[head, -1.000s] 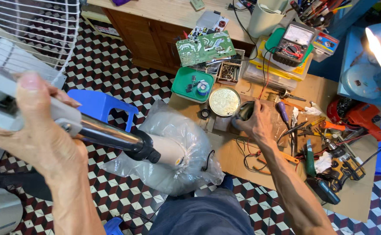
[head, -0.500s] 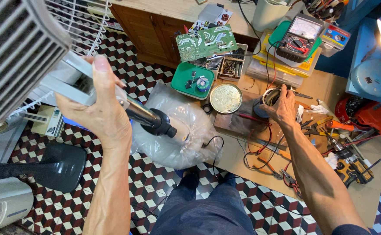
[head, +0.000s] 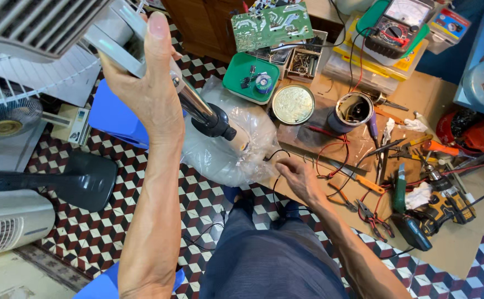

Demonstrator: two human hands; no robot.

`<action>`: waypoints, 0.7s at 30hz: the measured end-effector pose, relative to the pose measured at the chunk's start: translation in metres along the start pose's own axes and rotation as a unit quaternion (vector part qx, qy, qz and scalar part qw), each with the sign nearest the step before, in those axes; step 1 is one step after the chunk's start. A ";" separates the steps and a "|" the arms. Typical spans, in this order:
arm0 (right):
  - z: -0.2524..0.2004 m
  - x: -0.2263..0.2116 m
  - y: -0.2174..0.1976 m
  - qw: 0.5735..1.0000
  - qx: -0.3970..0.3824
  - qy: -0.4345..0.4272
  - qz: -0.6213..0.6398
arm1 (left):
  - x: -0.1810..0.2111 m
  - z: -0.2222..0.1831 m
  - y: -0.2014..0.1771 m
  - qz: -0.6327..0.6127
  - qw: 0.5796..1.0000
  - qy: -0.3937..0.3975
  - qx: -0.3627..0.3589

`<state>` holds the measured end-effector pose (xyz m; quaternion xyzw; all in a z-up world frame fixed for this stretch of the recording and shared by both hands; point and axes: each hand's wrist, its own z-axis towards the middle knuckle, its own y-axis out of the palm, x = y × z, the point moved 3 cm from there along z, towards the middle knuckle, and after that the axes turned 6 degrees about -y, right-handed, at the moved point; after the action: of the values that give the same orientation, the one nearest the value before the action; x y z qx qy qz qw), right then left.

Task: The person uses a power drill to work on the base of an electric kettle, then tests it with a multimeter. They then move to a standing fan, plug it in, and test its operation by turning it on and off.

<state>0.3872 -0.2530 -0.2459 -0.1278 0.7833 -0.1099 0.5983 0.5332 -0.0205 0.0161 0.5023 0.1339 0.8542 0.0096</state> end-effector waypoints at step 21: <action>0.081 -0.177 0.018 0.953 -0.300 0.034 -0.012 | -0.006 0.006 -0.013 -0.101 0.966 -0.098 -0.219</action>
<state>0.5081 -0.1794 -0.1118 -0.3070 0.7988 0.1185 0.5037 0.5394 -0.0072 0.0109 0.5532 -0.0079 0.8038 0.2188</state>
